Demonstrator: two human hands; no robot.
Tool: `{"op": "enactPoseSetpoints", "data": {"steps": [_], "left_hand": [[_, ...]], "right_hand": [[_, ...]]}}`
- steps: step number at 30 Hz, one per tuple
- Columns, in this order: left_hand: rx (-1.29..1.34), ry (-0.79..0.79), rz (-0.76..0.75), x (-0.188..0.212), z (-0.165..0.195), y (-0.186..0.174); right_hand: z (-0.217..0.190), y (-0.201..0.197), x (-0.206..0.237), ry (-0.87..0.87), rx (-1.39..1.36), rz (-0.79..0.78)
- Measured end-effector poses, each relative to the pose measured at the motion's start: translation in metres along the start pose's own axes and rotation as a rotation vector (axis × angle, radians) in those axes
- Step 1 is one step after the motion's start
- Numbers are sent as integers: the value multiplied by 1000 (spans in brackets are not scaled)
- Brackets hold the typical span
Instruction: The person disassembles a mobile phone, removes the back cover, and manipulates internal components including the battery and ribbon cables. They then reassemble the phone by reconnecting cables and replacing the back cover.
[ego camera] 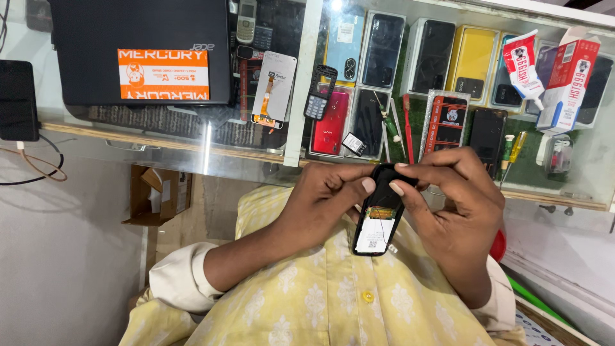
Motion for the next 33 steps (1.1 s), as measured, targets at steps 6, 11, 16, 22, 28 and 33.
{"op": "enactPoseSetpoints", "data": {"steps": [6, 11, 16, 22, 28, 33], "left_hand": [[-141, 56, 9, -1, 9, 0], [-148, 48, 8, 1, 10, 2], [-182, 31, 25, 0, 9, 1], [-193, 22, 23, -1, 8, 1], [-174, 30, 9, -3, 9, 1], [-177, 27, 17, -2, 10, 1]], "right_hand": [[0, 1, 3, -35, 10, 38], [-1, 1, 7, -64, 77, 75], [1, 0, 9, -77, 28, 99], [3, 1, 8, -99, 13, 106], [4, 2, 8, -118, 49, 131], [9, 3, 7, -105, 9, 99]]}}
Point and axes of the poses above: each hand's wrist, its own x-axis away from the middle knuckle, its own y-axis out of the palm, z = x × y, the point moved 10 cm from there along -x, towards the middle knuckle, and after that the axes turned 8 degrees about y, right-handed, at the moved point
